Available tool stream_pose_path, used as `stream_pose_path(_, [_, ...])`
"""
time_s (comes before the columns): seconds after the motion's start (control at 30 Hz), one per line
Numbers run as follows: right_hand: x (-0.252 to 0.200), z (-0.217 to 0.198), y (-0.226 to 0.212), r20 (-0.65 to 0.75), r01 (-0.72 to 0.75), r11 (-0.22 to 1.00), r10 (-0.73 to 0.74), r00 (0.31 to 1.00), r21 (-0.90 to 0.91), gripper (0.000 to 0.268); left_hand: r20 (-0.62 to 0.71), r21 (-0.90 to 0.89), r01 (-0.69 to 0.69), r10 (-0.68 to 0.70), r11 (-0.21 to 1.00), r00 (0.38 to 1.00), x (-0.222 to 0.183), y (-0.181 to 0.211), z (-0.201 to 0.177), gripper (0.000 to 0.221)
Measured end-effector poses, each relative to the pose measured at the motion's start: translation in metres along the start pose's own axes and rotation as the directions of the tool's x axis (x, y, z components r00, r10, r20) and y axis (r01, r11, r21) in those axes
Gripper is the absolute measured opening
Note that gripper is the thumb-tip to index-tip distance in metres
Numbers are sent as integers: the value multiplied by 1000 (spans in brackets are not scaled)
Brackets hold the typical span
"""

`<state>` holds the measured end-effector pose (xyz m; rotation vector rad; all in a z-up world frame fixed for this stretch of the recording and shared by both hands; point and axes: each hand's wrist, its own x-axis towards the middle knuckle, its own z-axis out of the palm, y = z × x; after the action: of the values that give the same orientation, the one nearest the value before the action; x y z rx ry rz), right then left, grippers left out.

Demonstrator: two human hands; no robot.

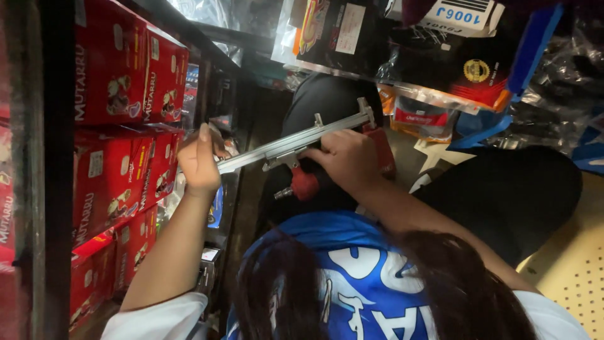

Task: The recorder uses a pneumatic staple gun to work on a metal rail component.

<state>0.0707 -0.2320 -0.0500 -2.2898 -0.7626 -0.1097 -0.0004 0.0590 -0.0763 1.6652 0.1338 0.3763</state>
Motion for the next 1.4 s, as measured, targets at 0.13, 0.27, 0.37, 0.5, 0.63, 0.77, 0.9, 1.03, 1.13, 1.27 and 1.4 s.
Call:
stream_pose_path(0.13, [3,1,-2,-41,21,1000,-21,999,-11,47,-4,68,5,-4,998,1000,6,7,0,52])
stream_pose_path(0.27, [5,1,-6,-48,-55,998,55,997,19,48,26,-11,36,-36,999,999,6,2,0,54])
stream_pose_path(0.37, [7,1,-8,-42,-89,996,90,995,32,50,18,-84,51,-49,995,999,3,3,1,53])
stream_pose_path(0.5, [8,8,-1,-104,-45,998,49,993,36,43,-6,-108,49,-50,993,999,12,-15,-4,52])
stream_pose_path(0.63, [3,10,-3,-122,-27,999,30,992,26,44,11,-38,54,-53,998,999,23,-8,11,51])
stream_pose_path(0.77, [6,4,2,-119,-18,999,12,993,-44,45,83,-83,-18,25,996,996,40,-8,22,50])
stream_pose_path(0.9, [4,5,-1,-119,-16,1000,13,993,-25,48,73,-74,49,-44,996,996,40,-13,10,52])
stream_pose_path(1.03, [3,6,0,-130,-1,1000,0,992,-9,43,78,-188,97,-83,977,993,46,-17,11,54])
stream_pose_path(1.13, [1,6,4,-122,8,1000,-9,992,-8,41,86,-287,68,-46,955,995,45,-10,25,53])
stream_pose_path(1.27, [2,3,8,-115,-5,999,1,993,-34,47,141,-228,33,-1,973,990,49,-7,30,51])
stream_pose_path(1.4, [0,3,4,-142,-49,998,52,989,26,47,149,-44,154,-146,987,978,51,-15,19,50])
